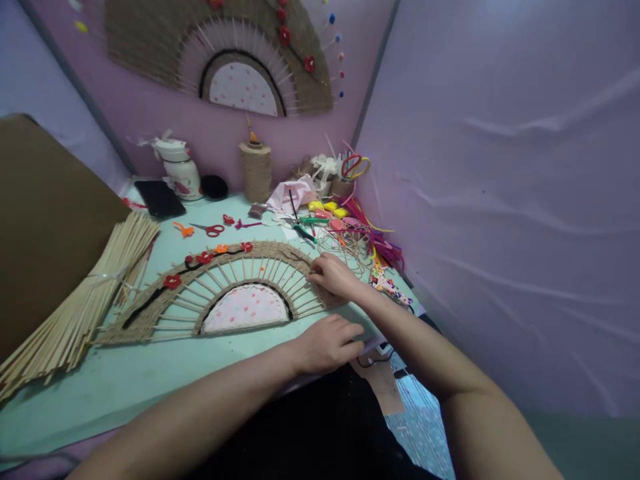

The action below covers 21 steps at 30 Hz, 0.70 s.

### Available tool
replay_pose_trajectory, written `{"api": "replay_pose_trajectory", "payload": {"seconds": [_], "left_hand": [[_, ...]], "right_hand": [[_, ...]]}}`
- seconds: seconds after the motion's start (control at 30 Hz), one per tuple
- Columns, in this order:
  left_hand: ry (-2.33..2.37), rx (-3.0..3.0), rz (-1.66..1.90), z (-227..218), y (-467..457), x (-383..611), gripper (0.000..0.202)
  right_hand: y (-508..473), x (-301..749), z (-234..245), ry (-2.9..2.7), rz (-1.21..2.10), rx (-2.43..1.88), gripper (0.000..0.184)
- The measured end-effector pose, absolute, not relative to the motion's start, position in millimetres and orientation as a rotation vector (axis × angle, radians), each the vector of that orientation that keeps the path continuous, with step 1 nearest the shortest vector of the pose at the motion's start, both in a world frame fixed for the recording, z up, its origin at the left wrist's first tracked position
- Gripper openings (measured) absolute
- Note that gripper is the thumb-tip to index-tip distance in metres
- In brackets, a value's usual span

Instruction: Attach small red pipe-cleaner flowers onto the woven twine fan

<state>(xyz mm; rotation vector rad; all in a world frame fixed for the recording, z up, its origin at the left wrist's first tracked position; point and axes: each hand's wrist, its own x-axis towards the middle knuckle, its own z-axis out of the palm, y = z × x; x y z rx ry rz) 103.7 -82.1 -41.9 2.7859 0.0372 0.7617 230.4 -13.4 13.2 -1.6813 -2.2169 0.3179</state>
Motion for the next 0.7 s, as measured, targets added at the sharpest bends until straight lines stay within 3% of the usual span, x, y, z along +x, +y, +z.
{"api": "replay_pose_trajectory", "payload": {"seconds": [0.07, 0.3, 0.4, 0.5, 0.6, 0.7], "left_hand": [[0.125, 2.693, 0.718, -42, -82, 104, 0.025], [0.281, 2.549, 0.606, -39, -81, 102, 0.024], [0.315, 2.538, 0.602, -37, -81, 100, 0.026], [0.35, 2.524, 0.603, -35, -82, 99, 0.027], [0.382, 2.515, 0.551, -34, -84, 98, 0.026], [0.419, 2.531, 0.483, -33, -84, 98, 0.027]], "right_hand": [[-10, 230, 5, -2.189, 0.335, -1.665, 0.004], [12, 223, 14, -2.061, 0.415, -1.533, 0.015], [52, 233, 65, -1.847, 0.419, -1.487, 0.02], [109, 266, 145, -1.503, 0.21, -1.453, 0.021], [162, 315, 214, -1.228, -0.077, -1.407, 0.024], [192, 357, 234, -1.277, -0.52, -1.64, 0.039]]}}
